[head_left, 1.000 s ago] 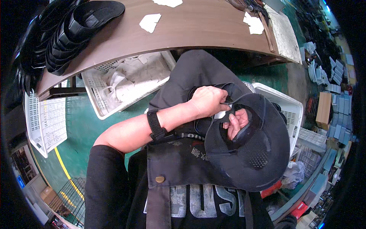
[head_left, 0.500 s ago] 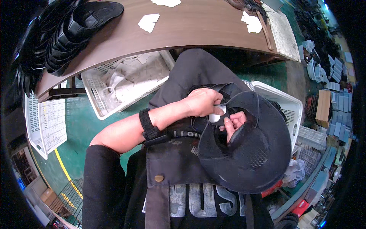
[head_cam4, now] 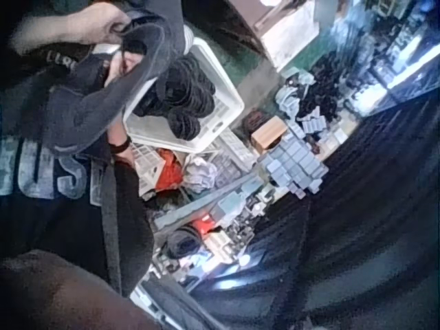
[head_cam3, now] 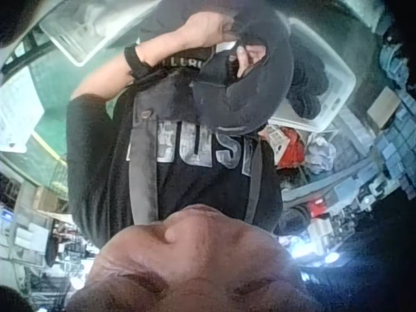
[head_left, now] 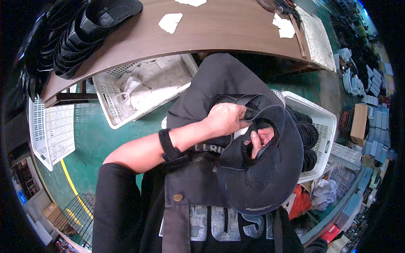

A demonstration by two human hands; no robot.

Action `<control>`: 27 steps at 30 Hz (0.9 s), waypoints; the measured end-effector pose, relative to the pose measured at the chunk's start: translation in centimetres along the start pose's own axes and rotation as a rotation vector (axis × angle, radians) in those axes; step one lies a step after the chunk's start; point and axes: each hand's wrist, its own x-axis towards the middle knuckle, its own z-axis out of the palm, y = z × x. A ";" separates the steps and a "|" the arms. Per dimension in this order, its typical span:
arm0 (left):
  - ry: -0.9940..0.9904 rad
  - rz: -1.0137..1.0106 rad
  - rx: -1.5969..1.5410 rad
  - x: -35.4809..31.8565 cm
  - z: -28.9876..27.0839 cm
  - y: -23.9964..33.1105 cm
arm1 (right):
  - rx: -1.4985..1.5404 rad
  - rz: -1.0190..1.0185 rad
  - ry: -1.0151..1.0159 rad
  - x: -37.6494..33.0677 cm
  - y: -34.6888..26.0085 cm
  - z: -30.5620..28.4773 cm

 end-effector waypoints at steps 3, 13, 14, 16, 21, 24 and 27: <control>-0.155 -0.059 -0.071 -0.1 -0.4 -0.2 | -0.029 0.024 -0.043 0.0 -0.2 -0.2; 0.060 -0.029 -0.086 -0.7 1.7 0.9 | 0.130 -0.001 -0.029 0.1 2.2 -0.3; 0.086 -0.025 -0.133 -0.8 1.6 0.8 | 0.155 0.020 -0.032 0.2 2.1 -0.4; 0.036 -0.080 -0.108 -0.3 1.5 0.6 | 0.170 0.011 -0.019 0.3 1.7 -0.3; 0.025 0.003 -0.042 0.0 1.6 0.8 | 0.279 0.077 -0.062 0.2 1.4 -0.1; 0.006 -0.004 -0.029 -0.1 1.7 0.9 | 0.269 0.047 -0.094 0.2 2.0 -0.3; -0.016 -0.057 -0.078 0.3 1.8 0.9 | 0.269 0.030 -0.057 0.6 2.7 -0.1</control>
